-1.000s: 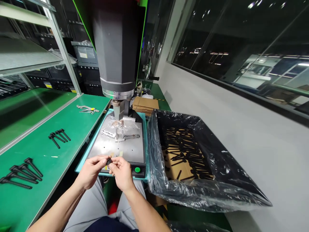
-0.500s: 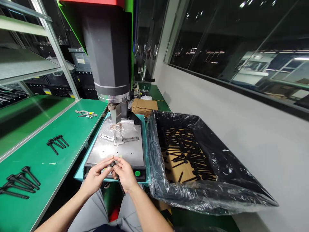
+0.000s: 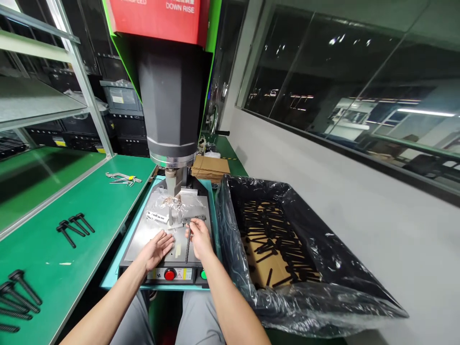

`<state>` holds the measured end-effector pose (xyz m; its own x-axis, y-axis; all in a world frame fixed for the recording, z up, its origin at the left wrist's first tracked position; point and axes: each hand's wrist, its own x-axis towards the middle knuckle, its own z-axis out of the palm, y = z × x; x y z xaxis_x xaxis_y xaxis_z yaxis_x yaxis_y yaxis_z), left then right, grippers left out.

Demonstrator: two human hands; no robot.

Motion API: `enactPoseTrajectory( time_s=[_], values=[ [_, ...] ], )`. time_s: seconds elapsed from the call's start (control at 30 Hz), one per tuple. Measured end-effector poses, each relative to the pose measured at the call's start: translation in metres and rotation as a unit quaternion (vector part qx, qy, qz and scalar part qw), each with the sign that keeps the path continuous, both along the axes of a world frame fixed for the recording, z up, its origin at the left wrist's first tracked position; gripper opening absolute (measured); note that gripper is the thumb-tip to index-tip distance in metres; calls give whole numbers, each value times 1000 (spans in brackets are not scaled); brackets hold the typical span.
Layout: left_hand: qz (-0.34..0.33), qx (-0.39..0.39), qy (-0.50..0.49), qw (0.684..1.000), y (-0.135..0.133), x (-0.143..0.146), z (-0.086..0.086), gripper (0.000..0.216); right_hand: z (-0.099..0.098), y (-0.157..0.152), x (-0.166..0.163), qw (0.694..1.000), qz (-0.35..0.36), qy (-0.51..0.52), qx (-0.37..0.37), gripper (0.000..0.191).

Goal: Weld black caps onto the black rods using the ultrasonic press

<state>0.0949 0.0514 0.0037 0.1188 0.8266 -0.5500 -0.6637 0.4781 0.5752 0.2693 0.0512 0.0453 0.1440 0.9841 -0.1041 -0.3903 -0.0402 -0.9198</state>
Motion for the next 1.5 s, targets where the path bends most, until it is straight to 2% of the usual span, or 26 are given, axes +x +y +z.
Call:
enactPoseTrajectory(
  time_s=[0.1, 0.27, 0.43, 0.53, 0.63, 0.7, 0.8, 1.07, 1.23, 1.5],
  values=[
    [-5, -3, -25, 1000, 8, 2, 3, 16, 1, 12, -6, 999, 14, -44, 21, 47],
    [-1, 37, -26, 999, -3, -11, 7, 20, 4, 30, -17, 989, 51, -115, 84, 43],
    [-5, 101, 37, 994, -9, -20, 21, 32, 7, 43, -25, 972, 8, -197, 130, 37],
    [-13, 121, 86, 989, -2, -22, 35, 38, 11, 48, -29, 960, -15, -234, 150, 31],
    [-18, 143, 123, 982, 5, -27, 51, 41, 18, 52, -31, 936, -57, -300, 177, 28],
    [-16, 158, 134, 978, 9, -30, 60, 41, 22, 57, -33, 919, -79, -340, 182, 27],
    [-9, 170, 143, 975, 14, -33, 67, 42, 26, 69, -36, 913, -87, -361, 169, 25],
    [-18, 163, 141, 976, 22, -29, 59, 43, 27, 108, -40, 922, -58, -349, 156, 23],
    [-21, 161, 142, 977, 24, -29, 55, 43, 28, 107, -33, 935, 3, -301, 186, 21],
    [-27, 160, 145, 976, 24, -28, 52, 41, 24, 103, -41, 972, -7, -186, 142, 33]
  ],
)
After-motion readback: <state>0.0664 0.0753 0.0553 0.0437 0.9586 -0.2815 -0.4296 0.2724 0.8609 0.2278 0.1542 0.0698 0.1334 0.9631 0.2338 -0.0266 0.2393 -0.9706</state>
